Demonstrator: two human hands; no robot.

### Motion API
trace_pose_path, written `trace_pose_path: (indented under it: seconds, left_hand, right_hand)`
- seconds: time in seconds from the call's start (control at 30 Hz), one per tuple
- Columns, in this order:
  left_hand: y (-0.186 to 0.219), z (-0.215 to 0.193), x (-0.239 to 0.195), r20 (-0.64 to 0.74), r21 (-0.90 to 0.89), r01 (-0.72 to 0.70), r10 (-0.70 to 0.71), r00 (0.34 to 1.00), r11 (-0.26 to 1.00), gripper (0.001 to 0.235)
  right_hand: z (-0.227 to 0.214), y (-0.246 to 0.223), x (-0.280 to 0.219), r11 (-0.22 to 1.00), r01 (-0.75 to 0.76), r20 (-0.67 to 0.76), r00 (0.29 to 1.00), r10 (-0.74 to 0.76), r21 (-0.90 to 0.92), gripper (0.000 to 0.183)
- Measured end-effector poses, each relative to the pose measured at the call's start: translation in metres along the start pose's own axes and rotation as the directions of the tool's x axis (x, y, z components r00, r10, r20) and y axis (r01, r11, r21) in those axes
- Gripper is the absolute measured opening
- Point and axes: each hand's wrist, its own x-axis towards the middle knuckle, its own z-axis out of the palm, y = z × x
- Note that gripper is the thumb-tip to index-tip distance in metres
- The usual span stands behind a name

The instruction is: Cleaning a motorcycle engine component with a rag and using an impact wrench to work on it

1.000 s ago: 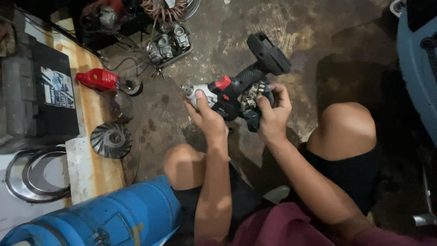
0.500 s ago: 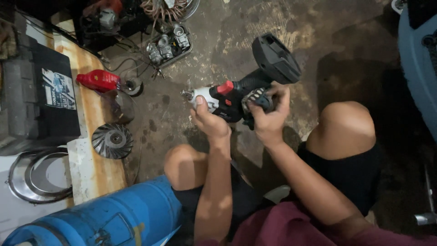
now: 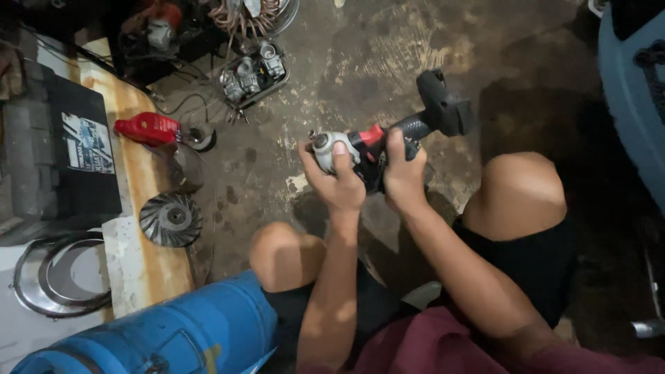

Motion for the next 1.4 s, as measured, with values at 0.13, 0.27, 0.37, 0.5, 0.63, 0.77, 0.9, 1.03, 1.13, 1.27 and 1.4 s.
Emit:
trace_pose_path:
  seconds: [0.13, 0.27, 0.37, 0.5, 0.63, 0.77, 0.9, 1.03, 1.13, 1.27, 1.4]
  left_hand:
    - [0.004, -0.004, -0.001, -0.057, 0.090, 0.078, -0.073, 0.996, 0.993, 0.028]
    - [-0.005, -0.012, 0.009, -0.121, 0.157, 0.077, -0.058, 0.991, 0.985, 0.032]
    - [0.005, -0.015, 0.014, -0.138, 0.315, 0.027, 0.018, 0.990, 0.949, 0.040]
    - [0.012, -0.033, 0.023, -0.104, 0.306, -0.093, 0.130, 0.986, 0.948, 0.046]
    - [0.025, -0.046, 0.032, -0.045, 0.354, -0.157, 0.185, 0.982, 0.922, 0.046]
    - [0.046, -0.064, 0.046, 0.191, 0.394, -0.278, 0.218, 0.957, 0.876, 0.044]
    - [0.063, -0.084, 0.063, 0.391, 0.372, -0.441, 0.293, 0.872, 0.817, 0.047]
    - [0.085, -0.093, 0.068, 0.516, 0.333, -0.554, 0.345, 0.784, 0.763, 0.048]
    - [0.096, -0.101, 0.073, 0.581, 0.243, -0.450, 0.242, 0.777, 0.859, 0.062]
    - [0.068, -0.126, 0.076, 0.625, -0.051, 0.091, -0.039, 0.779, 0.994, 0.132]
    - [0.009, -0.119, 0.050, 0.561, -0.411, 0.316, -0.037, 0.827, 0.855, 0.120]
  right_hand:
    - [-0.024, 0.038, 0.024, 0.995, -0.019, -0.085, 0.996, 0.010, -0.102, 0.058]
    - [0.016, -0.037, 0.014, 0.910, -0.384, -0.170, 0.918, 0.358, -0.158, 0.115]
    - [-0.009, 0.019, 0.019, 0.848, -0.434, 0.011, 0.892, 0.452, 0.304, 0.090]
    - [-0.019, 0.035, 0.055, 0.775, -0.470, -0.040, 0.844, 0.534, 0.423, 0.048]
    - [-0.032, 0.046, 0.066, 0.837, -0.376, -0.009, 0.910, 0.413, 0.398, 0.060]
    - [-0.021, 0.019, 0.043, 0.906, 0.423, 0.530, 0.760, -0.375, 0.035, 0.095]
    - [-0.020, 0.020, 0.022, 0.908, 0.420, 0.667, 0.677, -0.311, -0.003, 0.091]
    - [-0.019, 0.044, 0.017, 0.959, 0.280, 0.690, 0.686, -0.231, 0.043, 0.090]
    - [-0.020, 0.061, 0.018, 0.973, 0.218, 0.640, 0.739, -0.211, 0.069, 0.084]
    - [-0.023, 0.048, 0.016, 0.994, 0.044, 0.635, 0.766, -0.097, 0.100, 0.045]
    - [-0.052, 0.148, 0.032, 0.989, -0.093, 0.611, 0.792, 0.005, 0.113, 0.042]
